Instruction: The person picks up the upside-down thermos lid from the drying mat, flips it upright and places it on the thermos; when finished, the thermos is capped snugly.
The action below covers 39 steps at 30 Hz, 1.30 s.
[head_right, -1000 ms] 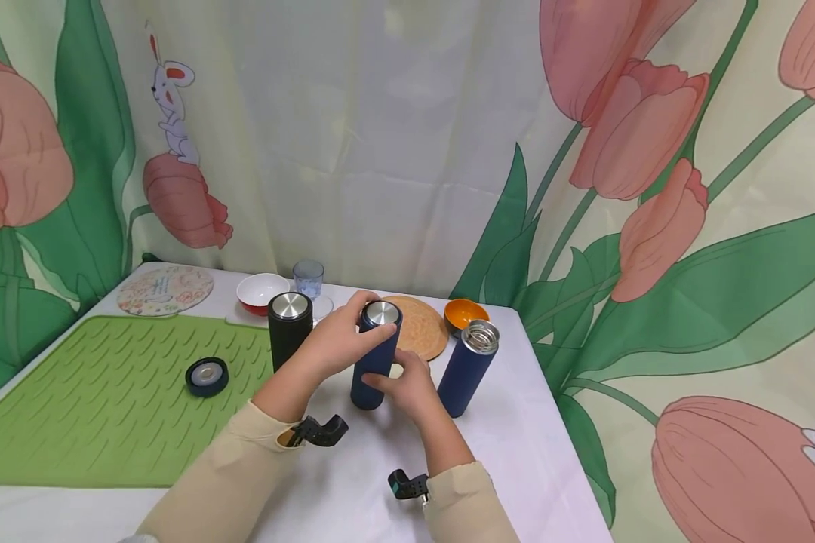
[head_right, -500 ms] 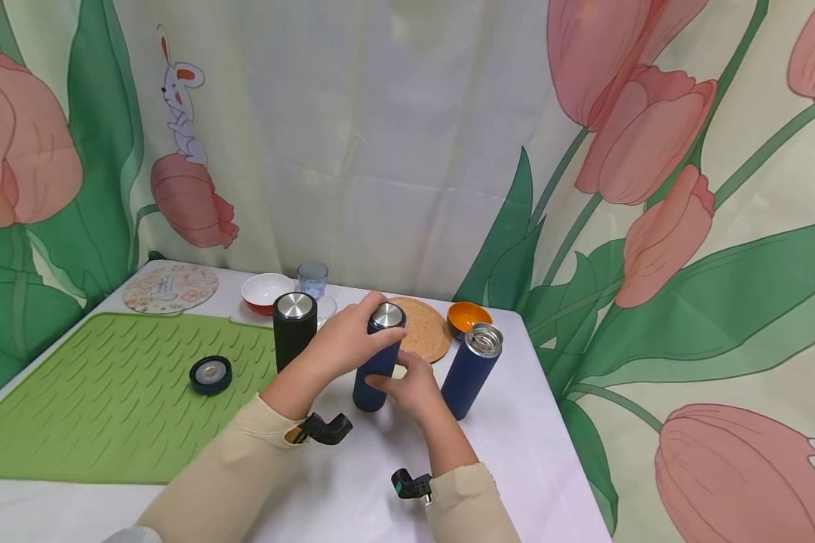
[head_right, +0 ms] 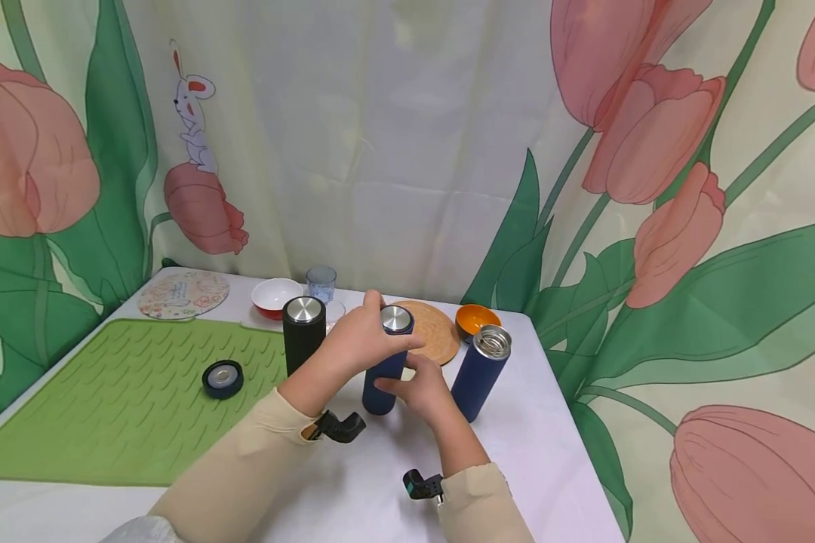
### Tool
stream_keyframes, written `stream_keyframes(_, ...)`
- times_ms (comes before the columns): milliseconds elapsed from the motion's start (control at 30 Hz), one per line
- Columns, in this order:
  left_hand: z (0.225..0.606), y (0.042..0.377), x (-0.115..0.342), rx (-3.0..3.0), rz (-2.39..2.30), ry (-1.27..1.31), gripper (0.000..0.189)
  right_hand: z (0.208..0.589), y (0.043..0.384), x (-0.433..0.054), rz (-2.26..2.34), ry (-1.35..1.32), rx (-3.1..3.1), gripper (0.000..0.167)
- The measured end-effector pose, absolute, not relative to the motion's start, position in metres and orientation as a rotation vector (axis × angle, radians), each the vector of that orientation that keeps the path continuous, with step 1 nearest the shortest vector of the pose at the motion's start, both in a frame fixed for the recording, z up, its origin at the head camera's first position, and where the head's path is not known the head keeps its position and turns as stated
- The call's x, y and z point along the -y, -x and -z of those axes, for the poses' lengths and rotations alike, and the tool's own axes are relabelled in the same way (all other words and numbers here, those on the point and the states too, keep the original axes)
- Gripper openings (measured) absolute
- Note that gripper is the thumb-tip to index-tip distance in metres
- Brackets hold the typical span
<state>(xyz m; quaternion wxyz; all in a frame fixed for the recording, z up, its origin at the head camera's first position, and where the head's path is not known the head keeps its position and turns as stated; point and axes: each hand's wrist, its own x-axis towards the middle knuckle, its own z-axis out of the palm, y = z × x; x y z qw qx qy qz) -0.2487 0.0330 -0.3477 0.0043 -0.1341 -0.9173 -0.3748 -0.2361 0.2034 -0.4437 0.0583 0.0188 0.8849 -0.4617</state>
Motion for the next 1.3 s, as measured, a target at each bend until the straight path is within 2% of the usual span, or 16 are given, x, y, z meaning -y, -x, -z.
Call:
stream_keyframes(133, 0.348, 0.248, -0.036, 2.855, 1.096, 0.418, 0.077, 0.445, 0.237, -0.204, 1.39, -0.035, -2.672, 0.069)
stream_keyframes(200, 0.347, 0.249, -0.033, 2.865, 1.08, 0.488, 0.067, 0.445, 0.237, -0.205, 1.387, -0.033, -2.68, 0.068)
stream_keyframes(333, 0.343, 0.255, -0.026, 2.886, 1.091, 0.679, 0.057, 0.442, 0.237, -0.206, 1.4, 0.0, -2.711, 0.063)
stream_keyframes(500, 0.337, 0.264, -0.015, 2.94, 1.103, 0.883, 0.064, 0.439, 0.238, -0.207, 1.412, -0.005, -2.71, 0.066)
stream_keyframes(633, 0.334, 0.268, -0.013, 2.983, 1.119, 0.951, 0.069, 0.44, 0.239, -0.207, 1.41, -0.016, -2.707, 0.07)
stream_keyframes(767, 0.331, 0.263, -0.016, 3.002, 1.119, 0.869, 0.068, 0.441, 0.237, -0.206, 1.425, -0.016, -2.694, 0.065)
stream_keyframes(933, 0.34, 0.249, -0.03, 2.963, 1.131, 0.506, 0.088, 0.446, 0.237, -0.204, 1.431, -0.001, -2.674, 0.057)
stream_keyframes(1000, 0.344, 0.245, -0.035, 2.941, 1.088, 0.425, 0.09, 0.448, 0.237, -0.203, 1.43, 0.008, -2.675, 0.057)
stream_keyframes(1300, 0.34, 0.252, -0.031, 2.942, 1.013, 0.604, 0.066, 0.441, 0.241, -0.204, 1.446, 0.027, -2.712, 0.05)
